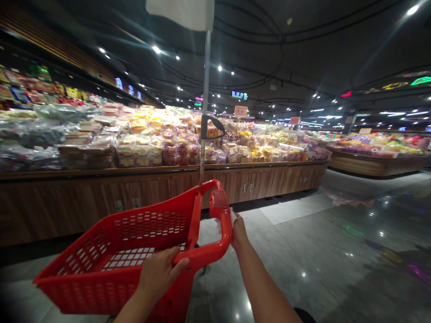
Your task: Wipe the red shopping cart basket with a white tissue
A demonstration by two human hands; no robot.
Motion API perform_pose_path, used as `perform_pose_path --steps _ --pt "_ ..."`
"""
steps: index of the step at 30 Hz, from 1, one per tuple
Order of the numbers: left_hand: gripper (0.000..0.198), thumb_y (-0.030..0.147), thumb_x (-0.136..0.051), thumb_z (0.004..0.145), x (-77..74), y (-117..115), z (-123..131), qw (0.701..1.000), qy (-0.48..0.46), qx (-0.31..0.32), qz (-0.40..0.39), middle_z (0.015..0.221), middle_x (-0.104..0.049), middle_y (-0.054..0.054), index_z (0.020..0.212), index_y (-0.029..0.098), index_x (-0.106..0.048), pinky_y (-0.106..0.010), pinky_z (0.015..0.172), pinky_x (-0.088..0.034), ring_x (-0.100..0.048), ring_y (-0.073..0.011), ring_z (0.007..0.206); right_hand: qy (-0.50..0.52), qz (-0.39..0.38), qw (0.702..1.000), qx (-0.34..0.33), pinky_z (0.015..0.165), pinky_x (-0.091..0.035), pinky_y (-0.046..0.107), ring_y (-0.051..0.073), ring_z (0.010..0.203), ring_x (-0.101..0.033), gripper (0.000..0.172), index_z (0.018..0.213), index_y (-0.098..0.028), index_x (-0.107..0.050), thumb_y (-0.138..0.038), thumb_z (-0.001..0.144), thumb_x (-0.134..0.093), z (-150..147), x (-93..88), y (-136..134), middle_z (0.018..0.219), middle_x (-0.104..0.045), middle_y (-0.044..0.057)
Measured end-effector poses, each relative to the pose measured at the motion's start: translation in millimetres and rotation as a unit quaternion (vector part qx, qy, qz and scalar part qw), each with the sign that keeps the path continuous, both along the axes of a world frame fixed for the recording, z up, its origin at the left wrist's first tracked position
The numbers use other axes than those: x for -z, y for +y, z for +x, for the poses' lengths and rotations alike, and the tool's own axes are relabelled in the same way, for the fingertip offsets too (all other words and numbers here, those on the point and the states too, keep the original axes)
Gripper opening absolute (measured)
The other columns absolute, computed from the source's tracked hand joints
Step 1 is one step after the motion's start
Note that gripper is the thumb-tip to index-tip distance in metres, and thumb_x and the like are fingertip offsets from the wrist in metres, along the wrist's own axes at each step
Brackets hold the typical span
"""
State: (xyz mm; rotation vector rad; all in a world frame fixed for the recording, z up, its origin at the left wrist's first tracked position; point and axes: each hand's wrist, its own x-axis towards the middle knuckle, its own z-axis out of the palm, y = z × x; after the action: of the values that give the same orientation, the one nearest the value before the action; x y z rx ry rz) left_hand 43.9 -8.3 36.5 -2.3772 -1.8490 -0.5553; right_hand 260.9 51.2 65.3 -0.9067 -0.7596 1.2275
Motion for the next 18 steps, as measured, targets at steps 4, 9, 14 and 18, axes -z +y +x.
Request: perform_pose_path --steps 4,9,14,18 --pt "0.051 0.064 -0.03 0.084 1.2 1 -1 1.0 0.001 -0.002 0.001 0.075 -0.069 -0.005 0.075 0.021 -0.057 -0.028 0.06 -0.036 -0.064 -0.0217 0.074 -0.009 0.01 1.0 0.013 0.043 -0.044 0.027 0.016 0.044 -0.054 0.04 0.072 -0.017 -0.057 -0.056 0.078 -0.053 -1 5.7 -10 0.055 -0.062 0.004" --pt "0.05 0.063 -0.03 0.085 5.5 3 -11 1.0 0.004 0.013 0.01 0.073 -0.068 -0.005 0.071 0.021 -0.056 -0.028 0.06 -0.036 -0.063 -0.021 0.072 -0.176 0.05 0.982 0.04 0.044 -0.04 0.024 0.014 0.046 -0.052 0.03 0.077 -0.019 -0.057 -0.048 0.071 -0.065 21 6.5 -34 0.057 -0.059 -0.002" --pt "0.05 0.064 -0.032 0.083 11.3 1 -23 0.999 -0.026 0.043 0.02 0.076 -0.069 -0.005 0.075 0.023 -0.057 -0.029 0.062 -0.037 -0.064 -0.0214 0.073 -0.46 0.171 0.866 0.095 0.057 -0.043 0.025 0.015 0.065 -0.055 0.015 0.07 -0.019 -0.061 -0.032 0.075 -0.063 26 -20.7 -45 0.074 -0.059 0.001" --pt "0.052 0.066 -0.031 0.082 12.4 -5 -24 0.998 -0.03 0.057 0.026 0.073 -0.068 -0.004 0.071 0.022 -0.056 -0.029 0.06 -0.036 -0.064 -0.021 0.071 -0.658 0.269 0.703 0.015 0.07 -0.044 0.027 0.016 0.078 -0.056 0.011 0.066 -0.018 -0.064 -0.015 0.075 -0.059 10 -48.0 -28 0.092 -0.059 0.004"
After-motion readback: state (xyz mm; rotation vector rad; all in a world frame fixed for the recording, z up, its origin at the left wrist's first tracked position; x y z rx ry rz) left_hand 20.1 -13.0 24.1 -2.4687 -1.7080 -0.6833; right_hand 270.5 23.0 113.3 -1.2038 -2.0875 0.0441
